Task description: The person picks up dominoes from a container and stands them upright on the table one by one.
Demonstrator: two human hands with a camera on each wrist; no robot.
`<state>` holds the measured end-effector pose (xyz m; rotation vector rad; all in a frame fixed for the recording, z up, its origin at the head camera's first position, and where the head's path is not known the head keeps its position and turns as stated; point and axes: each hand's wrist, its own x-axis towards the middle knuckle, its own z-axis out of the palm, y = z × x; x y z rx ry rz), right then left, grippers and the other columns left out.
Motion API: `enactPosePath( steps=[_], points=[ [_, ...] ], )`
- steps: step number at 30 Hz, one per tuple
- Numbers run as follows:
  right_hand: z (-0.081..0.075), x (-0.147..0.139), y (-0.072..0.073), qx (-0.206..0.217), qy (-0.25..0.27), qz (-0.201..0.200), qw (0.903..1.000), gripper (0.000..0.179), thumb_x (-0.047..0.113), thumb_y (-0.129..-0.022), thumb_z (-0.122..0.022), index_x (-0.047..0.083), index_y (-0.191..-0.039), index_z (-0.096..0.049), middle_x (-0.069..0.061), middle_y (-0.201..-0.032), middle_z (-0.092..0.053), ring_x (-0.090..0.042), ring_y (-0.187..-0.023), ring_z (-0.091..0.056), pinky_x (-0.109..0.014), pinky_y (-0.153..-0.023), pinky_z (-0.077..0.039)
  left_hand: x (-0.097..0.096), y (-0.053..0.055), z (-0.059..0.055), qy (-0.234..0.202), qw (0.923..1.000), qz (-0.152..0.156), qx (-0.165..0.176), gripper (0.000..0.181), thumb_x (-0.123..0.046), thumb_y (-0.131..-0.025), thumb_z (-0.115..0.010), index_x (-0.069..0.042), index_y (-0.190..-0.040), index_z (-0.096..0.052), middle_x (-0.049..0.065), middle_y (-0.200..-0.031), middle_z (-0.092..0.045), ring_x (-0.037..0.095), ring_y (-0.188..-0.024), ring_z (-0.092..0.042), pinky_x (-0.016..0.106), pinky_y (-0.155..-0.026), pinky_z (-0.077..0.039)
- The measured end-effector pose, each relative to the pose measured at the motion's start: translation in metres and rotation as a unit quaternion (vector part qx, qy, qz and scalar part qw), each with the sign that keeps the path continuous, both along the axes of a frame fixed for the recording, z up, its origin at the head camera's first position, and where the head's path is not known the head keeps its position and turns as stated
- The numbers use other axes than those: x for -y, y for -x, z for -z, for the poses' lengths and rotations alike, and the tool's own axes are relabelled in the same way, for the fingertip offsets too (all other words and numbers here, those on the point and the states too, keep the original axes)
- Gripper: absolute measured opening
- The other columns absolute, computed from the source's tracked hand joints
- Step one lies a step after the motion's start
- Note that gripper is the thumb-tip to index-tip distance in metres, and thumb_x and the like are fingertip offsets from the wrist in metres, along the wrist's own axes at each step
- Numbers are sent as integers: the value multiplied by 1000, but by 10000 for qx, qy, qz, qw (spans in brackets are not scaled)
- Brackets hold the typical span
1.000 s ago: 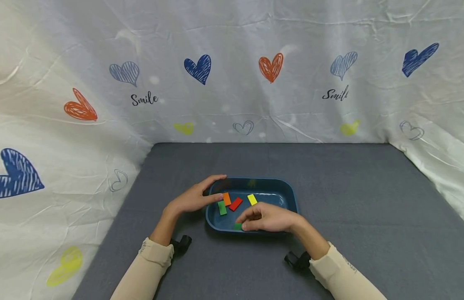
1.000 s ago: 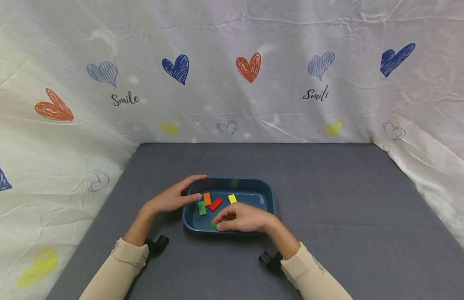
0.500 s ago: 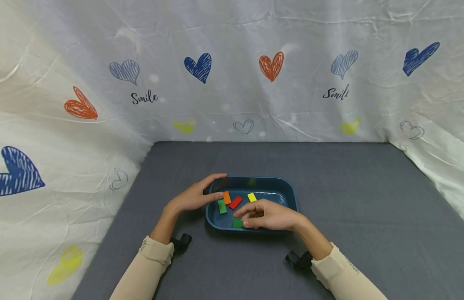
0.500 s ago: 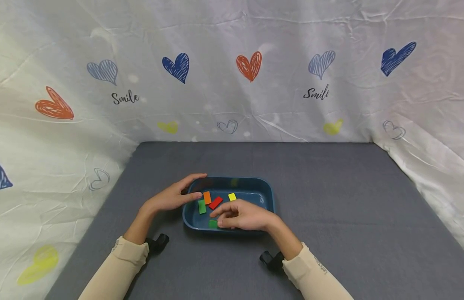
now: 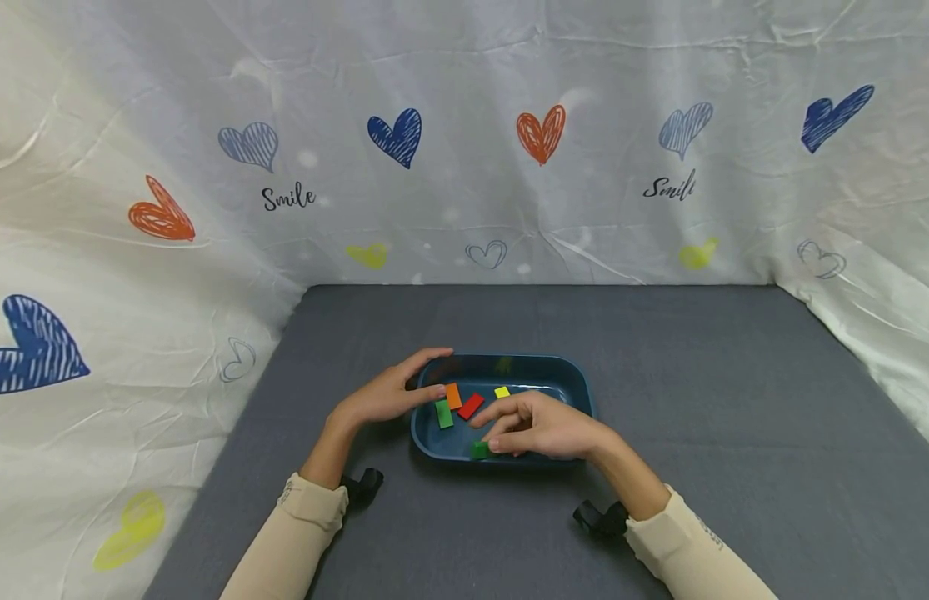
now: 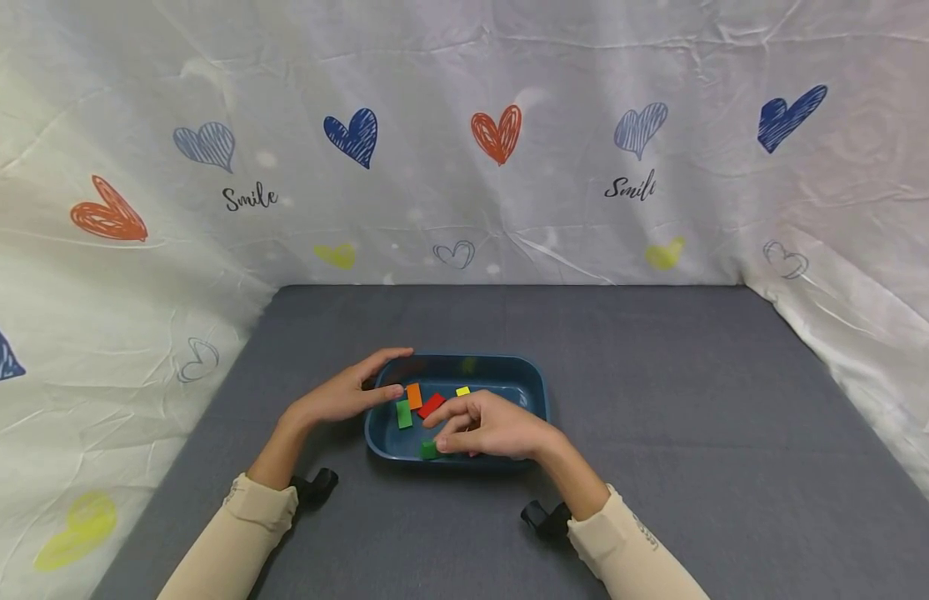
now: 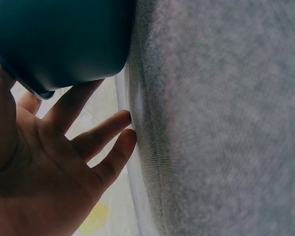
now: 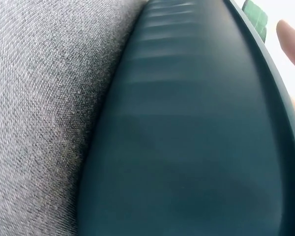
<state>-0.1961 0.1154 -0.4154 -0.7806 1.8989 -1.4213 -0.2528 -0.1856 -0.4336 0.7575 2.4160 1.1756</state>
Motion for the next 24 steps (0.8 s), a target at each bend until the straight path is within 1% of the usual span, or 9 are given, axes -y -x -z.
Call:
enactPosePath(
  steps=[5, 8, 12, 13, 17, 19, 24],
  points=[
    [1, -1, 0, 67, 118, -107, 9999, 46, 17, -98, -69, -3, -138, -58, -13, -115, -77, -22, -100, -74, -34, -87, -59, 0, 0, 1, 26, 10000, -44, -15, 65, -40, -102, -62, -30, -159, -32, 2, -168, -28, 36, -156, -25, 67, -117, -30],
    [0, -2, -1, 38, 92, -119, 9999, 45, 18, -99, -69, -3, -137, -60, -13, -116, -76, -21, -102, -74, -36, -89, -59, 0, 0, 1, 57, 10000, -60, -12, 66, -41, -102, -62, -32, -159, -32, 1, -168, -28, 35, -156, -26, 66, -118, -30],
    [-3, -1, -2, -67, -5, -27, 10000, 40, 21, -100, -67, 0, -135, -63, -12, -114, -77, -26, -100, -72, -41, -85, -59, -1, 0, 0, 51, 10000, -60, -2, 65, -41, -102, -62, -33, -159, -32, 1, -168, -28, 35, -156, -25, 66, -118, -30],
    [-3, -1, -2, -72, -29, -15, 10000, 40, 22, -101, -66, 1, -135, -63, -11, -115, -77, -27, -101, -72, -41, -85, -59, -1, 0, 1, 32, 10000, -43, -10, 65, -40, -102, -62, -31, -159, -32, 2, -168, -28, 35, -156, -24, 67, -118, -30],
    [-3, -1, -3, -1, -48, -2, 10000, 42, 24, -101, -66, 1, -136, -62, -10, -122, -75, -28, -109, -72, -37, -86, -59, -1, 1, 2, -23, 10000, -3, 0, 66, -38, -102, -62, -27, -160, -32, 1, -168, -27, 35, -157, -22, 67, -118, -28],
    [0, 0, -2, 8, -89, 6, 10000, 41, 23, -102, -64, 1, -136, -62, -10, -124, -74, -27, -112, -72, -35, -86, -59, -1, 1, 2, -50, 10000, 6, 13, 66, -37, -103, -62, -25, -160, -31, 1, -169, -26, 35, -157, -21, 68, -118, -28],
    [8, 1, 1, -60, -209, 36, 9998, 35, 18, -104, -61, 1, -134, -63, -13, -122, -74, -23, -107, -72, -31, -82, -58, -1, 0, 2, -47, 10000, -30, 44, 65, -37, -103, -62, -26, -160, -32, 1, -168, -27, 36, -157, -22, 68, -118, -28]
  ],
)
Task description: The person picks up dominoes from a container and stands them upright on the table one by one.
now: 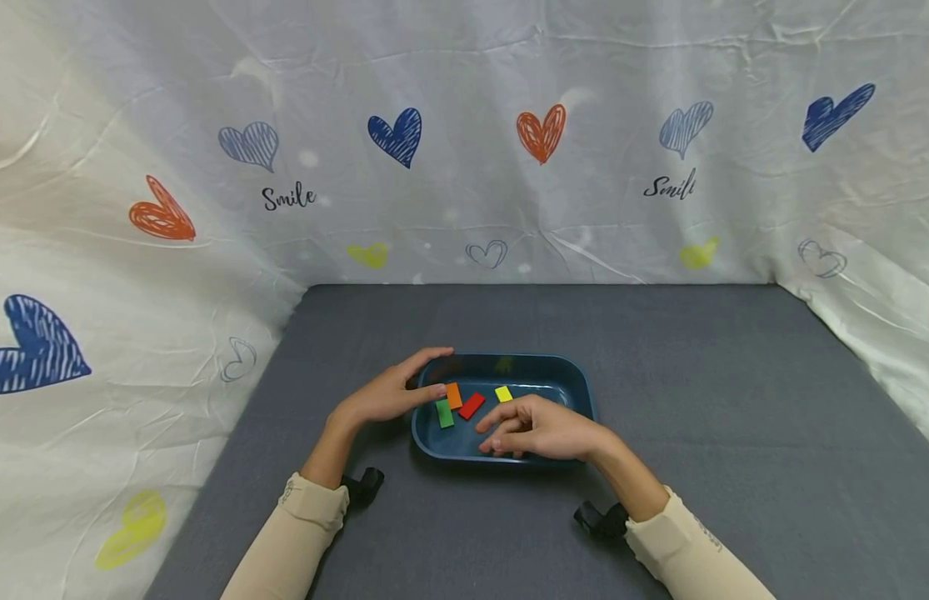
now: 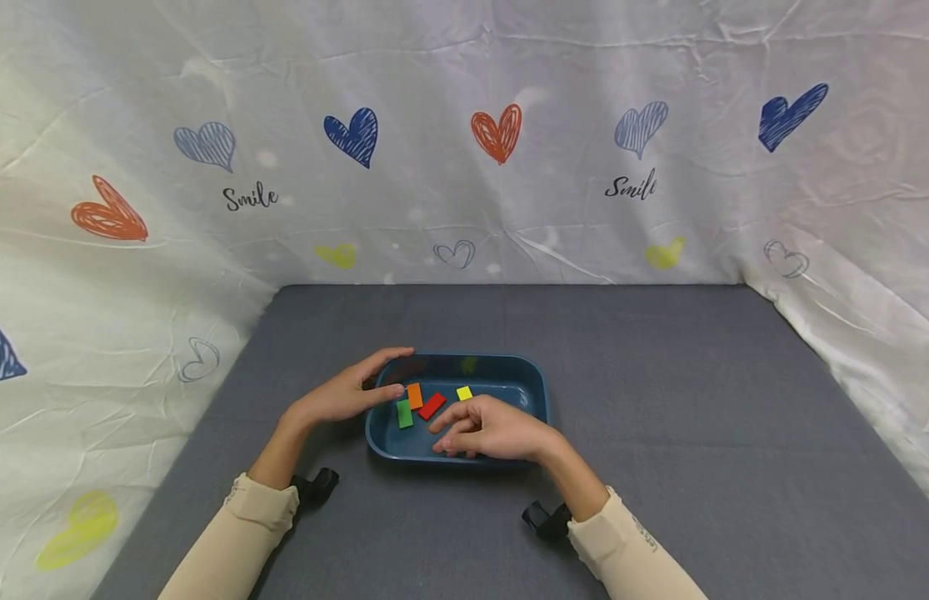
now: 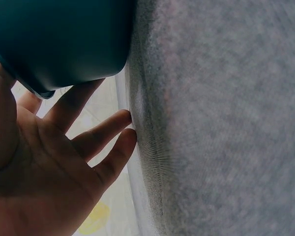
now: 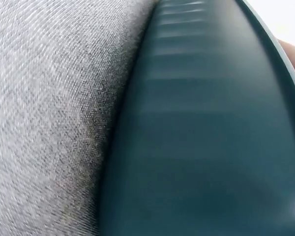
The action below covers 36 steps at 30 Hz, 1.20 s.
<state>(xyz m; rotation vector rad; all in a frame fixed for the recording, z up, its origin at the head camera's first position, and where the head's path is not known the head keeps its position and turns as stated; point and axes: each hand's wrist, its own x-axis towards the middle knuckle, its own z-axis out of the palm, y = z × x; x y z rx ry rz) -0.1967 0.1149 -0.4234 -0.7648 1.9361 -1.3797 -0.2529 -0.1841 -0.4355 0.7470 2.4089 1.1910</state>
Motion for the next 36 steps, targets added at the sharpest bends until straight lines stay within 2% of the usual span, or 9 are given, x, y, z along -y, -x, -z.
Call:
enactPosePath(
  steps=[9, 14, 17, 24, 30, 36],
  points=[
    [7, 7, 2, -112, -166, -78, 9998, 34, 13, -103, -60, -3, -133, -62, -19, -130, -67, -32, -121, -66, -32, -96, -57, 1, 0, -1, 23, 10000, -49, 58, 67, -42, -102, -62, -28, -160, -32, -3, -168, -28, 32, -157, -23, 65, -119, -29],
    [10, 8, 1, -415, -217, -153, 9988, 32, 10, -103, -59, -5, -132, -62, -21, -128, -68, -32, -120, -67, -30, -96, -57, 2, 0, 1, 23, 10000, -37, 67, 66, -43, -102, -61, -31, -160, -31, -5, -168, -27, 31, -157, -23, 64, -119, -30],
    [9, 8, 0, -441, -247, -132, 9986, 33, 9, -103, -59, -6, -132, -61, -21, -129, -67, -33, -121, -66, -30, -96, -57, 2, 0, 1, 19, 10000, -54, 51, 65, -43, -102, -61, -32, -159, -32, -5, -168, -27, 31, -157, -23, 65, -119, -29],
    [6, 8, -1, -493, -509, -454, 9965, 35, 18, -107, -55, 0, -136, -60, -16, -133, -67, -25, -120, -67, -30, -98, -55, 2, 0, 0, 72, 10000, -50, 18, 66, -42, -102, -61, -30, -160, -32, -4, -167, -28, 30, -156, -25, 63, -119, -31],
    [7, 8, 1, -308, -547, -630, 9960, 37, 24, -110, -47, 5, -139, -61, -11, -136, -66, -22, -126, -64, -28, -102, -51, 2, -2, -1, 59, 10000, -48, 2, 65, -40, -102, -62, -31, -160, -32, -3, -168, -28, 31, -156, -25, 64, -119, -31],
    [6, 7, 2, -143, -457, -441, 9979, 35, 23, -108, -51, 5, -136, -63, -10, -127, -71, -19, -114, -67, -33, -95, -53, 1, -1, -2, 76, 10000, -53, 17, 64, -40, -102, -62, -34, -159, -32, -4, -167, -29, 30, -156, -25, 63, -119, -31]
  ],
)
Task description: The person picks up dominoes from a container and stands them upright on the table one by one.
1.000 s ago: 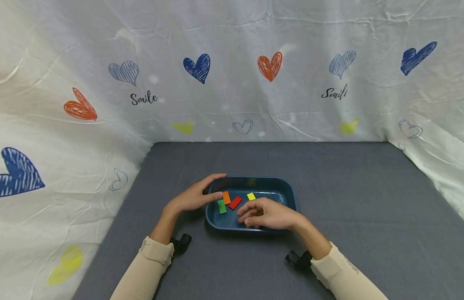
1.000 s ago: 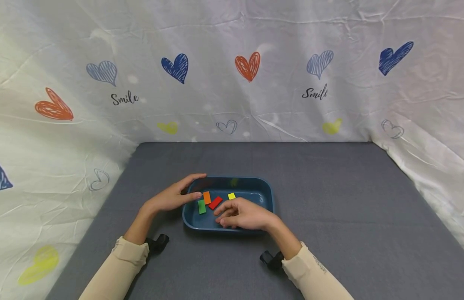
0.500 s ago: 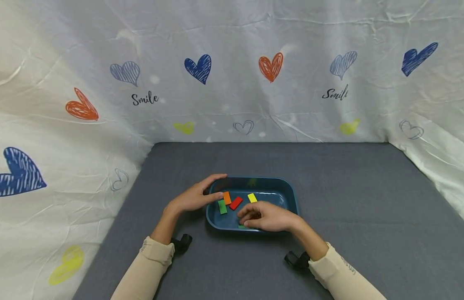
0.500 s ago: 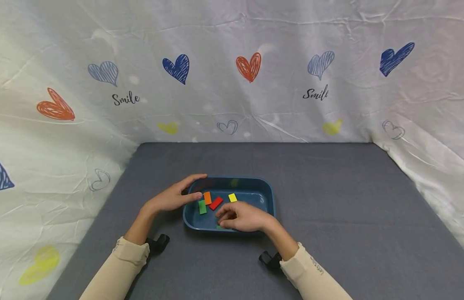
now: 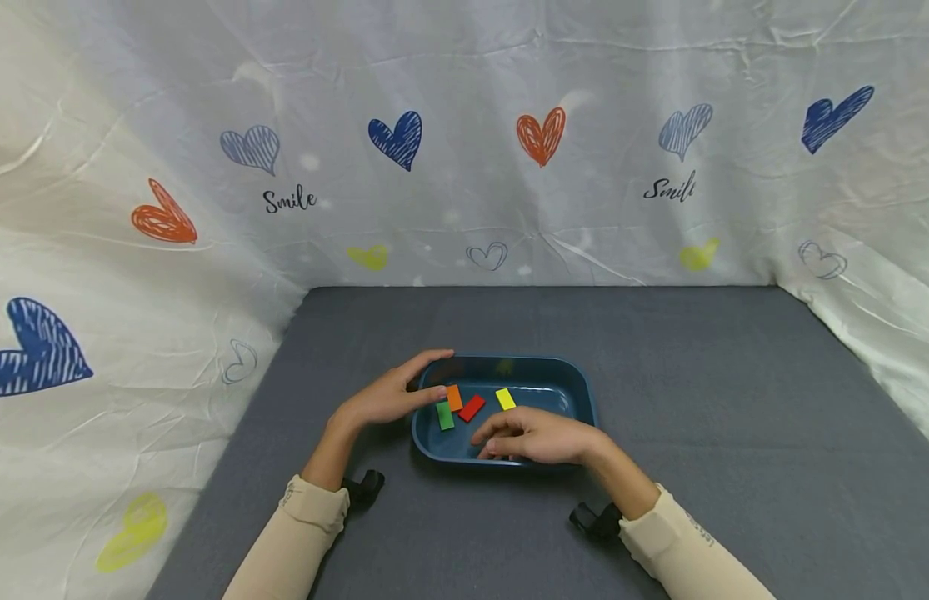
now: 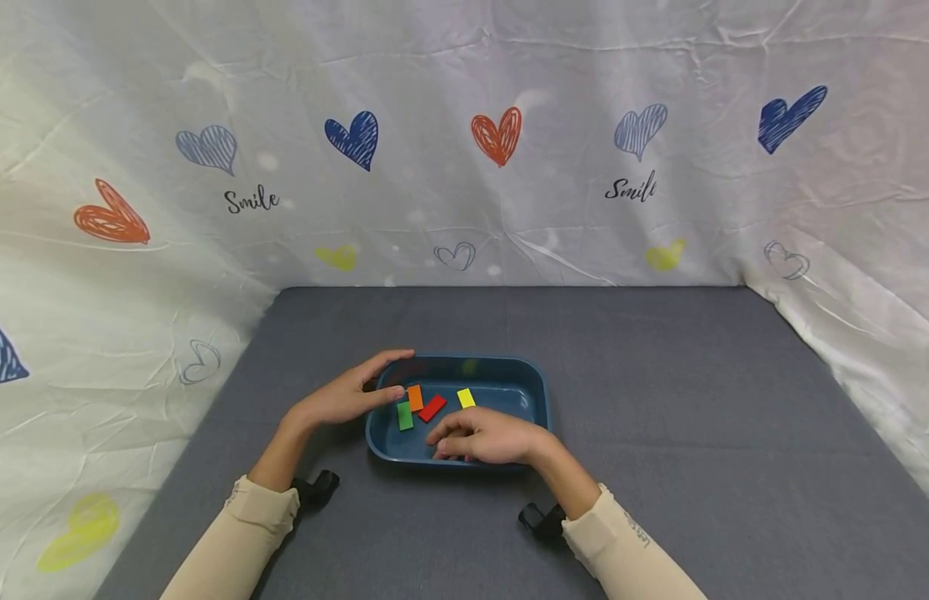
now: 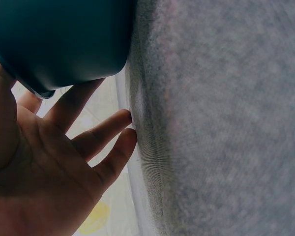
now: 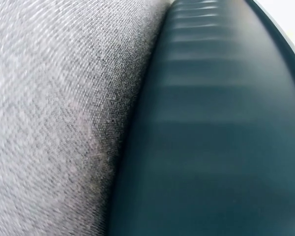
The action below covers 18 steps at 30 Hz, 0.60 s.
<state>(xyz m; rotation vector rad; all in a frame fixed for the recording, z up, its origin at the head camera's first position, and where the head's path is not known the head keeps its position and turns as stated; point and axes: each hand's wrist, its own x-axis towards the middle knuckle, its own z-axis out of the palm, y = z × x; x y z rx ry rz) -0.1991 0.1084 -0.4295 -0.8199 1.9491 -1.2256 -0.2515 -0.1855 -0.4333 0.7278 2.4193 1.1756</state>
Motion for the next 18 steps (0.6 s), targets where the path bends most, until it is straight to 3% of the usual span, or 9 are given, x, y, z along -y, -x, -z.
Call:
enactPosePath(
  steps=[12, 18],
  points=[
    [-2, -4, 2, 627, 553, 252, 9962, 40, 15, -100, -66, -5, -134, -60, -17, -120, -72, -17, -103, -70, -29, -87, -57, -1, 0, 1, -30, 10000, 16, -43, 66, -40, -102, -62, -28, -160, -32, -1, -168, -28, 32, -156, -26, 64, -119, -31],
    [-2, -6, 2, 880, 864, 240, 9921, 41, 11, -96, -71, -10, -130, -60, -10, -114, -72, -15, -101, -71, -28, -86, -59, -1, 0, 0, -34, 10000, 5, -3, 65, -40, -102, -62, -31, -159, -32, -2, -168, -29, 30, -156, -26, 62, -120, -30]
  ],
)
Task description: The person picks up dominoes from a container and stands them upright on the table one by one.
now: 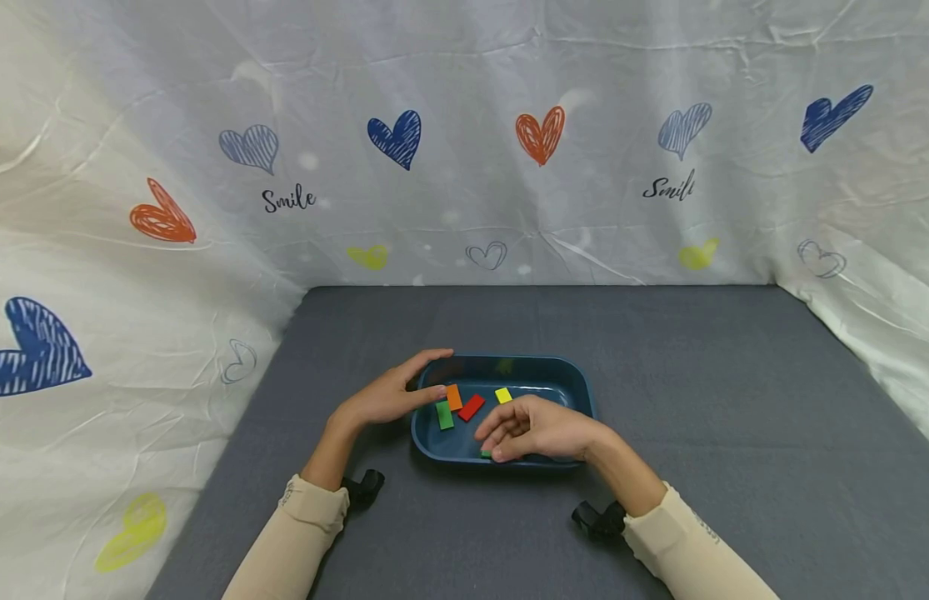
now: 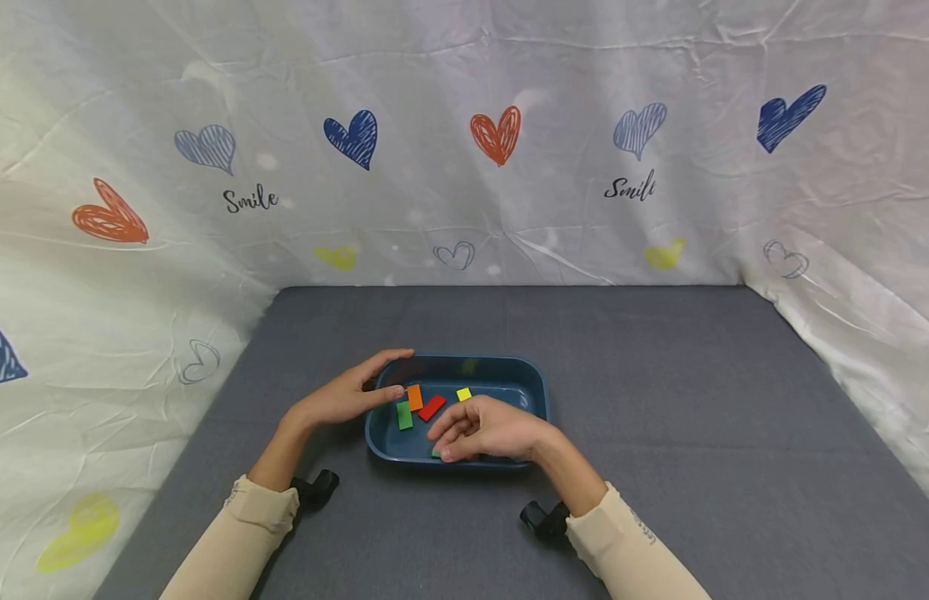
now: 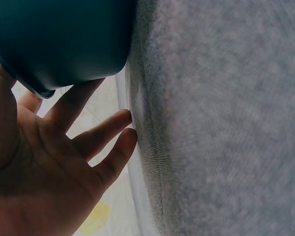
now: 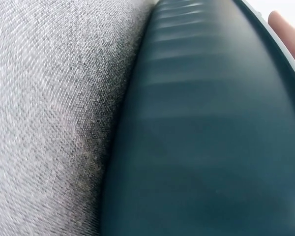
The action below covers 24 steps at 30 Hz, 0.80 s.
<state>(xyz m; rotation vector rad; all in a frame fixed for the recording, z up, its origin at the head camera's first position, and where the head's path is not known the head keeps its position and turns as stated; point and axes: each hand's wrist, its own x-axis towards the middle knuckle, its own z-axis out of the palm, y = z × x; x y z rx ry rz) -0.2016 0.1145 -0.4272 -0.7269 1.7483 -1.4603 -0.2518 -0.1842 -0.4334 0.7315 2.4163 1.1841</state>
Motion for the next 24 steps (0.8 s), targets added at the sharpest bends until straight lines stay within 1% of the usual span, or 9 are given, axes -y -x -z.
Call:
enactPosePath(
  steps=[3, 7, 10, 13, 17, 19, 21, 23, 24],
  points=[
    [0, 0, 1, 112, 94, -14, 9999, 41, 9, -94, -72, -10, -129, -60, -6, -113, -72, -14, -100, -71, -28, -85, -59, 0, 1, 0, 22, 10000, -26, 18, 64, -40, -102, -62, -33, -159, -32, -3, -167, -29, 29, -156, -26, 62, -120, -30],
    [1, 0, 2, 242, 161, -24, 9996, 42, 8, -93, -74, -9, -129, -60, -6, -114, -74, -13, -99, -72, -28, -85, -59, 1, 1, 1, 51, 10000, -57, 20, 63, -41, -102, -62, -36, -157, -33, -4, -167, -29, 28, -156, -26, 61, -120, -30],
    [1, -2, 4, 252, 128, -61, 9996, 40, 7, -93, -74, -10, -127, -61, -10, -113, -75, -13, -99, -73, -28, -85, -60, 1, 1, 1, 60, 10000, -59, 19, 63, -41, -102, -62, -36, -157, -33, -4, -167, -29, 28, -156, -26, 62, -120, -30],
    [1, -5, 5, 166, 48, -144, 9997, 37, 5, -93, -73, -11, -124, -62, -15, -112, -75, -13, -98, -73, -29, -87, -60, 1, 2, 1, 59, 10000, -58, 21, 64, -41, -102, -62, -34, -158, -33, -4, -167, -29, 29, -156, -26, 62, -120, -30],
    [-3, -16, 8, -91, -38, -205, 9997, 37, 5, -93, -73, -12, -124, -63, -25, -116, -71, -16, -98, -71, -31, -87, -60, 0, 1, 1, 52, 10000, -54, 15, 65, -41, -102, -62, -34, -159, -33, -3, -167, -29, 30, -156, -26, 63, -120, -30],
    [-6, -24, 8, -230, -66, -125, 9996, 38, 7, -94, -72, -11, -126, -62, -31, -119, -67, -16, -98, -70, -32, -86, -60, 1, 1, 1, 55, 10000, -50, 14, 64, -41, -102, -62, -34, -158, -33, -3, -167, -29, 30, -156, -26, 63, -120, -30],
    [-10, -34, 9, -401, -65, 39, 9992, 41, 10, -96, -70, -10, -131, -61, -35, -123, -63, -20, -99, -69, -31, -85, -59, 1, 0, 1, 71, 10000, -56, 9, 65, -42, -101, -62, -35, -158, -33, -4, -167, -29, 30, -156, -26, 63, -119, -30],
    [-15, -44, 10, -584, -12, 280, 9979, 42, 13, -98, -68, -8, -134, -59, -34, -129, -61, -23, -107, -67, -31, -87, -58, 1, 0, 1, 90, 9999, -59, -2, 65, -43, -101, -62, -36, -158, -33, -4, -167, -29, 30, -156, -27, 63, -119, -31],
    [-17, -49, 10, -654, 15, 422, 9970, 43, 14, -99, -67, -7, -136, -59, -30, -131, -62, -24, -111, -65, -30, -89, -58, 1, 0, 1, 97, 9999, -59, -10, 65, -44, -101, -62, -36, -158, -33, -4, -167, -29, 30, -156, -27, 63, -119, -30]
  ],
)
